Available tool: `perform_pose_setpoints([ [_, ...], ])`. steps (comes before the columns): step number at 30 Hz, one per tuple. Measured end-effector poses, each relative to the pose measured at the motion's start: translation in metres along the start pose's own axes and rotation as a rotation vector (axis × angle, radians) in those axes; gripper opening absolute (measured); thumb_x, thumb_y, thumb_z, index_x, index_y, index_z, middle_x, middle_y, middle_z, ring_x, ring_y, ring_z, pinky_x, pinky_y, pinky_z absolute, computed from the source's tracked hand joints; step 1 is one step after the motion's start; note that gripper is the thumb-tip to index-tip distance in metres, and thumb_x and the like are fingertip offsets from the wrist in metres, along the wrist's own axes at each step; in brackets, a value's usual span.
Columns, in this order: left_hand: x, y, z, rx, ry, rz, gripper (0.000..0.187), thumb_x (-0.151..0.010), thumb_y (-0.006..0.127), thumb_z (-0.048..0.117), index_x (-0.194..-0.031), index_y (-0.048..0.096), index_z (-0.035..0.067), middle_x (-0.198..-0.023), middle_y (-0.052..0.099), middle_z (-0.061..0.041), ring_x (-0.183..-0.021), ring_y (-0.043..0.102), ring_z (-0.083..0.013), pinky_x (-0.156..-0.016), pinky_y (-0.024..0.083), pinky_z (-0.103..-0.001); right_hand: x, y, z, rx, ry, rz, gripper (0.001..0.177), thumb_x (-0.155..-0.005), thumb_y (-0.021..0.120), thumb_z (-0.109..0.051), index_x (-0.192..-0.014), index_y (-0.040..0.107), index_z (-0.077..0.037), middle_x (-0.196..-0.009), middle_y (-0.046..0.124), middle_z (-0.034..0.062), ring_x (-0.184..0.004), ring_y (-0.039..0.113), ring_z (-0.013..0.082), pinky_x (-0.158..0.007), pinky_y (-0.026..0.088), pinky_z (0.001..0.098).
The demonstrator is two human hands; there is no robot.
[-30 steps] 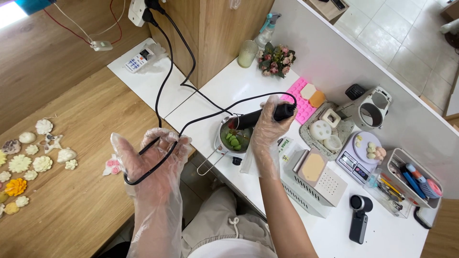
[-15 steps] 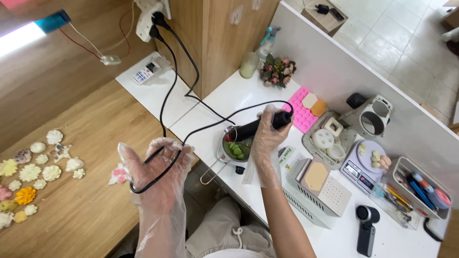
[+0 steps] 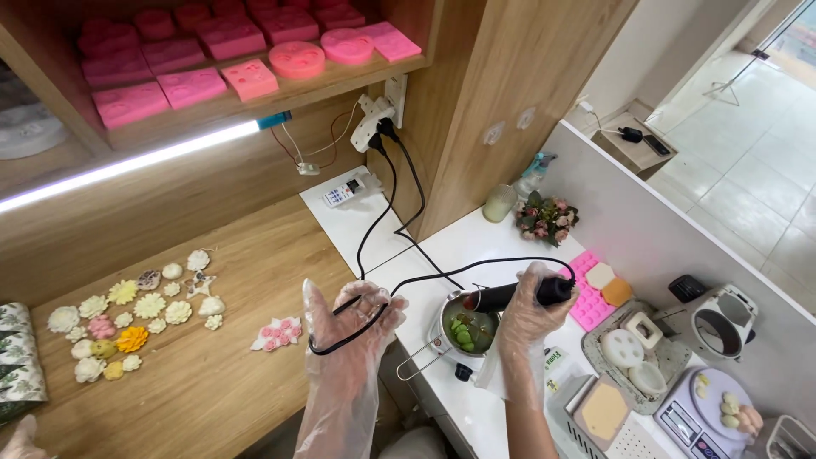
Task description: Stirring green wax pieces in a small melting pot and using a heat gun to facilitate melting.
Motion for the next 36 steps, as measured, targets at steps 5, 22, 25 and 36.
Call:
perform_pose_setpoints([
  [5,0.003,-0.003,-0.003,-0.068,-0.038,0.101,0.078,-0.094,0.033,0.078,-0.094,0.06,0.005,-0.086,0.063,-0.013,-0.092,0.067,-0.0373,-0.079,0.056,-0.041,0.003,-0.014,0.012,-0.022,-0.052,0.098,0.035,-0.101,0.077,-0.015,-0.119,0.05,-0.004,-0.101,0.062,0.0037,-0.085,0.064,0.0125,-0.079,0.062,0.029],
  [22,0.004,-0.012,-0.008,-0.055,0.02,0.011,0.083,-0.1,0.04,0.079,-0.111,0.059,-0.001,-0.1,0.062,-0.017,-0.104,0.062,-0.0375,-0.092,0.054,-0.041,0.0,-0.025,-0.011,0.191,0.018,0.186,0.031,-0.096,0.076,-0.018,-0.111,0.051,-0.007,-0.09,0.06,-0.0012,-0.08,0.058,0.0081,-0.071,0.053,0.0245],
  [25,0.004,-0.017,-0.004,-0.071,0.019,0.003,0.087,-0.099,0.038,0.081,-0.111,0.06,-0.003,-0.099,0.062,-0.016,-0.103,0.062,-0.0374,-0.088,0.055,-0.041,-0.002,-0.028,-0.005,0.129,0.044,0.163,0.032,-0.097,0.075,-0.016,-0.113,0.049,-0.007,-0.09,0.06,-0.0012,-0.079,0.058,0.008,-0.071,0.054,0.0242],
  [36,-0.01,-0.033,-0.019,0.009,-0.026,0.037,0.085,-0.095,0.037,0.083,-0.104,0.06,0.002,-0.092,0.062,-0.014,-0.094,0.065,-0.0385,-0.082,0.058,-0.041,-0.001,-0.017,0.005,-0.015,0.086,0.153,0.034,-0.098,0.074,-0.017,-0.115,0.046,-0.007,-0.094,0.065,0.0045,-0.084,0.068,0.0124,-0.077,0.059,0.0279],
])
Point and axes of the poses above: each hand's wrist, its own x-axis away from the middle knuckle, its own y-axis out of the palm, z = x × y, the point moved 7 cm from there along -x, towards the middle knuckle
